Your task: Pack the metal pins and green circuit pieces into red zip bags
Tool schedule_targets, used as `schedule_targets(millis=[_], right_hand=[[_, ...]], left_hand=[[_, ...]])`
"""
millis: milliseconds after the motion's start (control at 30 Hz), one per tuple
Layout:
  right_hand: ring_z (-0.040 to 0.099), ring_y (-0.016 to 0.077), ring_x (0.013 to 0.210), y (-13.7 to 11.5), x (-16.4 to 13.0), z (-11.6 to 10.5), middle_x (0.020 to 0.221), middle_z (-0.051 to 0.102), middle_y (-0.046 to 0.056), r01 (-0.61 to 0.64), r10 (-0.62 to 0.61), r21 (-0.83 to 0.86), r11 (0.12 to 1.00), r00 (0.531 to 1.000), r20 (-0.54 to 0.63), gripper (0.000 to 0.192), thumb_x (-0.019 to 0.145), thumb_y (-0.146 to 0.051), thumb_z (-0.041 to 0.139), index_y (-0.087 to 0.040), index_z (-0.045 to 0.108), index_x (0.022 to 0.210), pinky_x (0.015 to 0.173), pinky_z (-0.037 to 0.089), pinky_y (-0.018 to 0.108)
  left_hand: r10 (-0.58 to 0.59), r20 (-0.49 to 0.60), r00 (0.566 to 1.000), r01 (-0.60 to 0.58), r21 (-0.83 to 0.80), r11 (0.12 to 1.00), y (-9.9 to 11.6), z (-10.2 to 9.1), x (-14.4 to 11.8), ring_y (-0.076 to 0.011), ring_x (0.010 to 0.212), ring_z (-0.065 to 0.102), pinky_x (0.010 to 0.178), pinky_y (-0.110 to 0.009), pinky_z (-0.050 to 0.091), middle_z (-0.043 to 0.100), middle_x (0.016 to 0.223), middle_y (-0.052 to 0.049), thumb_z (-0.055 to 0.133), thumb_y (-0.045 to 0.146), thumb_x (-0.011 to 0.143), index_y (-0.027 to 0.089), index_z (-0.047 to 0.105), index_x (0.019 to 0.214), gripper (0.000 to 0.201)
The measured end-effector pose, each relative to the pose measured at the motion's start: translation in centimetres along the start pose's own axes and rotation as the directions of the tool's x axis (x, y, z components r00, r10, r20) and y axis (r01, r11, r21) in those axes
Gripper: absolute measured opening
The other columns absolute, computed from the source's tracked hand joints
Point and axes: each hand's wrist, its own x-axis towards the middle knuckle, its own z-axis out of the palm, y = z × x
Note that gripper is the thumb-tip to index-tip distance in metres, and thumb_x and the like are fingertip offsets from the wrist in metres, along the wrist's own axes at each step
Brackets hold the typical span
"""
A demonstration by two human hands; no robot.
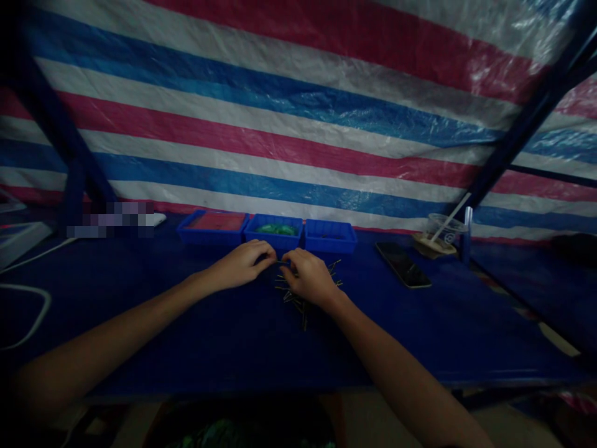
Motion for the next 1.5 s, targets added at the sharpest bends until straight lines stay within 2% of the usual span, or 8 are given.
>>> schedule_targets(millis=[200, 367, 500, 700, 833, 1167, 1400, 1500], right_hand=[[0.052, 0.0129, 0.069, -0.3, 0.0, -0.9, 0.075, 0.057, 0.003, 0.084, -0.085, -0.063, 0.994, 0.996, -0.012, 0.012, 0.085, -0.024, 0.049, -0.017, 0.059, 0.084, 0.065, 0.040, 0.025], [0.052, 0.0135, 0.068, -0.9, 0.0, -0.8, 0.072, 0.056, 0.003, 0.045, -0.046, -0.032, 0.998, 0.998, -0.035, 0.015, 0.086, -0.023, 0.046, -0.018, 0.058, 0.079, 0.064, 0.039, 0.026], [0.052, 0.0133, 0.067, -0.7, 0.0, -0.8, 0.070, 0.055, 0.002, 0.016, -0.016, 0.001, 1.000, 0.998, -0.053, 0.017, 0.087, -0.023, 0.044, -0.018, 0.057, 0.077, 0.063, 0.039, 0.026], [0.053, 0.0138, 0.071, -0.6, 0.0, -0.9, 0.078, 0.055, 0.003, 0.053, -0.049, 0.044, 0.998, 0.995, -0.084, 0.015, 0.083, -0.027, 0.052, -0.018, 0.055, 0.094, 0.066, 0.042, 0.027], [0.052, 0.0140, 0.071, -0.6, -0.1, -0.9, 0.077, 0.053, 0.003, 0.069, -0.065, 0.040, 0.997, 0.994, -0.092, 0.008, 0.084, -0.023, 0.048, -0.018, 0.054, 0.083, 0.064, 0.042, 0.027], [0.052, 0.0138, 0.069, -0.7, 0.0, -0.9, 0.074, 0.053, 0.003, 0.056, -0.052, 0.048, 0.997, 0.995, -0.086, 0.015, 0.088, -0.023, 0.042, -0.017, 0.054, 0.080, 0.064, 0.041, 0.027], [0.054, 0.0139, 0.073, -0.7, -0.2, -1.0, 0.080, 0.055, 0.003, 0.096, -0.089, 0.066, 0.993, 0.990, -0.107, 0.014, 0.083, -0.026, 0.054, -0.018, 0.052, 0.094, 0.065, 0.043, 0.027], [0.053, 0.0139, 0.074, -0.7, -0.2, -1.0, 0.081, 0.055, 0.003, 0.111, -0.107, 0.037, 0.993, 0.989, -0.100, 0.007, 0.084, -0.023, 0.051, -0.018, 0.054, 0.088, 0.066, 0.043, 0.027]], left_hand=[[-0.021, -0.076, 0.997, 0.017, -0.055, 0.998, 1.1, 0.6, -1.2, -0.0177, 0.080, 0.052, 0.073, -0.033, 0.040, 0.060, 0.082, -0.005, 0.039, 0.027, 0.088, 0.016, 0.056, 0.084, 0.021], [-0.024, -0.186, 0.982, 0.011, -0.071, 0.997, 1.8, 0.3, -1.7, -0.0168, 0.080, 0.051, 0.074, -0.031, 0.040, 0.058, 0.081, -0.003, 0.046, 0.025, 0.085, 0.017, 0.053, 0.091, 0.012], [-0.012, -0.164, 0.986, 0.003, -0.059, 0.998, 2.0, 0.5, -1.7, -0.0164, 0.080, 0.052, 0.074, -0.031, 0.040, 0.058, 0.082, -0.004, 0.042, 0.023, 0.086, 0.017, 0.053, 0.089, 0.013], [-0.055, -0.159, 0.986, 0.054, -0.011, 0.998, 2.1, 0.6, -1.8, -0.0170, 0.075, 0.052, 0.070, -0.032, 0.040, 0.057, 0.078, -0.005, 0.036, 0.025, 0.089, 0.017, 0.054, 0.086, 0.020], [-0.063, -0.160, 0.985, 0.063, -0.002, 0.998, 1.9, 0.6, -1.8, -0.0163, 0.073, 0.051, 0.068, -0.031, 0.040, 0.057, 0.076, -0.004, 0.037, 0.027, 0.088, 0.017, 0.055, 0.084, 0.021], [-0.069, -0.176, 0.982, 0.048, -0.121, 0.991, 2.0, 0.4, -1.7, -0.0141, 0.071, 0.052, 0.064, -0.027, 0.038, 0.058, 0.074, -0.002, 0.042, 0.027, 0.086, 0.018, 0.054, 0.082, 0.015], [-0.108, -0.161, 0.981, 0.078, -0.178, 0.981, 2.0, 0.3, -1.5, -0.0125, 0.062, 0.049, 0.059, -0.027, 0.035, 0.055, 0.065, 0.000, 0.040, 0.029, 0.085, 0.017, 0.052, 0.076, 0.019], [-0.109, -0.149, 0.983, 0.079, -0.190, 0.978, 2.0, 0.4, -1.5, -0.0116, 0.059, 0.047, 0.058, -0.026, 0.034, 0.052, 0.062, 0.001, 0.040, 0.029, 0.085, 0.018, 0.051, 0.075, 0.019]])
